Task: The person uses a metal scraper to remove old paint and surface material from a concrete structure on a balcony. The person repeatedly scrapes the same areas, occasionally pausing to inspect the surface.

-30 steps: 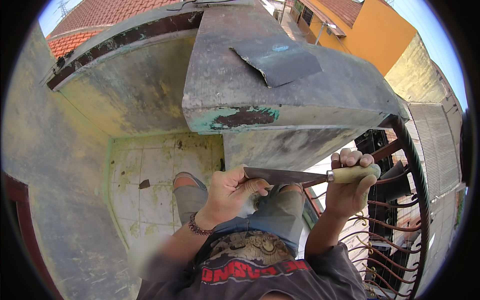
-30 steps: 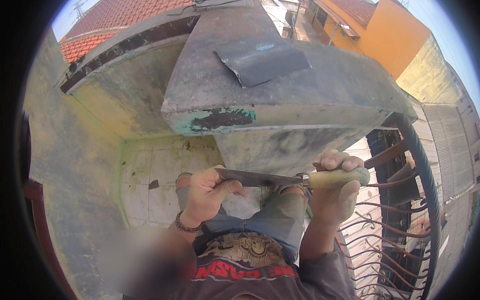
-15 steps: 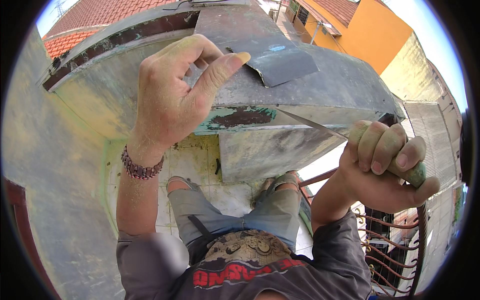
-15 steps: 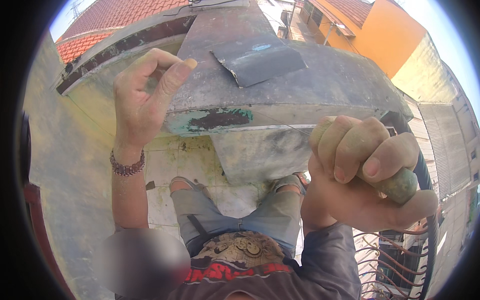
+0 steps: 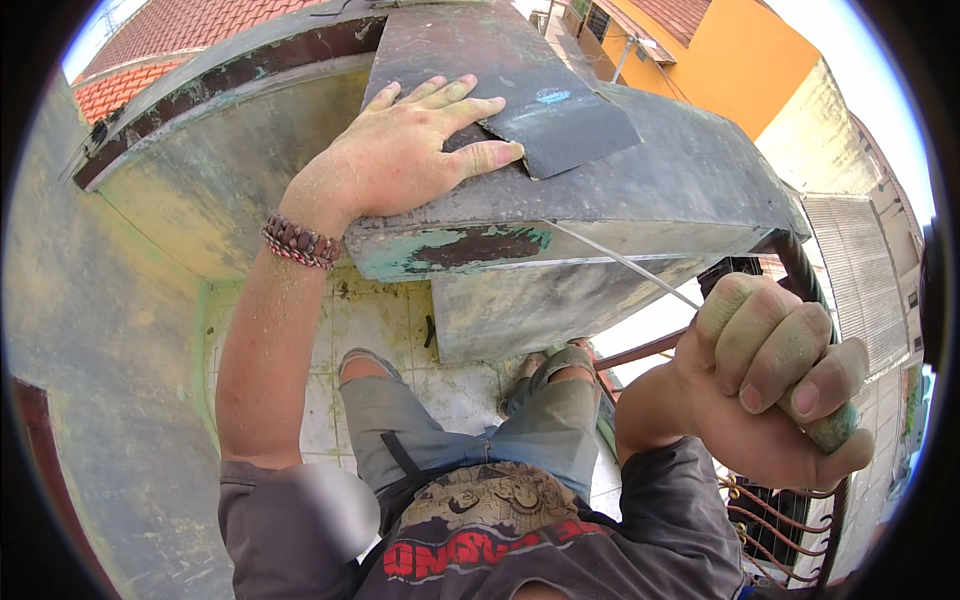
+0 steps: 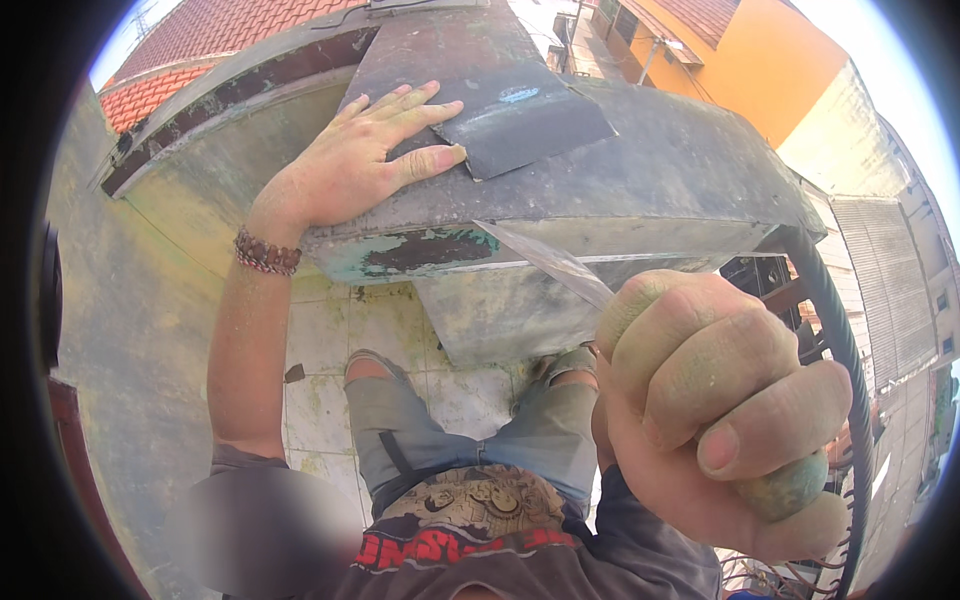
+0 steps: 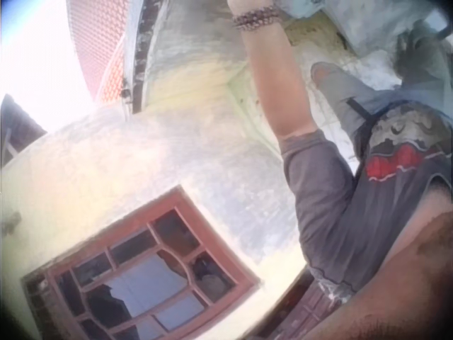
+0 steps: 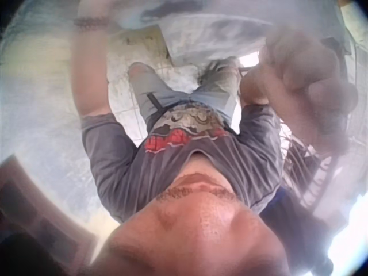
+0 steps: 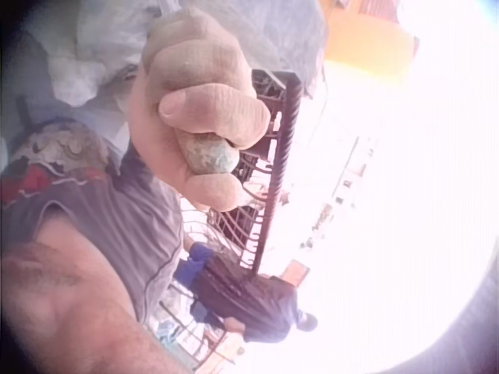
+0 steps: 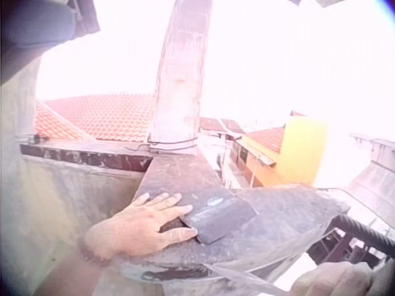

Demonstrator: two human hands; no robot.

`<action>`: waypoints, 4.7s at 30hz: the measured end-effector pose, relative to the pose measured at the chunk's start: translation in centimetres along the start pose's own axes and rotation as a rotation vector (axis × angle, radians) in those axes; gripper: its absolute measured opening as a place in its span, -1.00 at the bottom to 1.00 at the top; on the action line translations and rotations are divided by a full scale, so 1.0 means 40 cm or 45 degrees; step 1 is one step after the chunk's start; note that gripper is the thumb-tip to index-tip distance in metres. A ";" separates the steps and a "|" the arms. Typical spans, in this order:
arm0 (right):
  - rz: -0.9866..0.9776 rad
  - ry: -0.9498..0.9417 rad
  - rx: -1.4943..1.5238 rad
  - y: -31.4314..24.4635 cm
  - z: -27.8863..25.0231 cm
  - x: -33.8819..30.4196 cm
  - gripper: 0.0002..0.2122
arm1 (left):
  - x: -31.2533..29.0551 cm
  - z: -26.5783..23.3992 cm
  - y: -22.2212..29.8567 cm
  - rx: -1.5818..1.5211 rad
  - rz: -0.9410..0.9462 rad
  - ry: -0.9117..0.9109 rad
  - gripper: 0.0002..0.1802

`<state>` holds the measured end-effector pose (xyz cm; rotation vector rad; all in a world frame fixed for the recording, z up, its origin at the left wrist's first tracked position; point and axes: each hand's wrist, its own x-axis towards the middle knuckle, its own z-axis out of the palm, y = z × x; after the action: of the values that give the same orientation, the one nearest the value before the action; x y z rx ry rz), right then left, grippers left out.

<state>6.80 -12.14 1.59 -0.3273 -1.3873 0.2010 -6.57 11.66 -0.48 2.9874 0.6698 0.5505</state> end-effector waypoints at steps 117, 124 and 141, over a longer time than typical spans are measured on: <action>-0.051 -0.090 -0.092 -0.016 -0.004 -0.026 -0.57 | 0.000 -0.002 0.000 -0.075 -0.033 -0.007 -0.20; -0.037 -0.038 0.007 -0.008 -0.003 -0.020 -0.53 | -0.005 -0.007 0.013 -0.068 -0.050 -0.011 -0.28; -0.026 -0.129 -0.121 -0.030 -0.016 -0.026 -0.58 | -0.002 -0.002 0.005 -0.091 -0.052 -0.008 -0.21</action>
<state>7.17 -13.66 0.95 -0.3858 -1.5027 0.1362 -6.58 11.45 -0.40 2.9015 0.6933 0.5504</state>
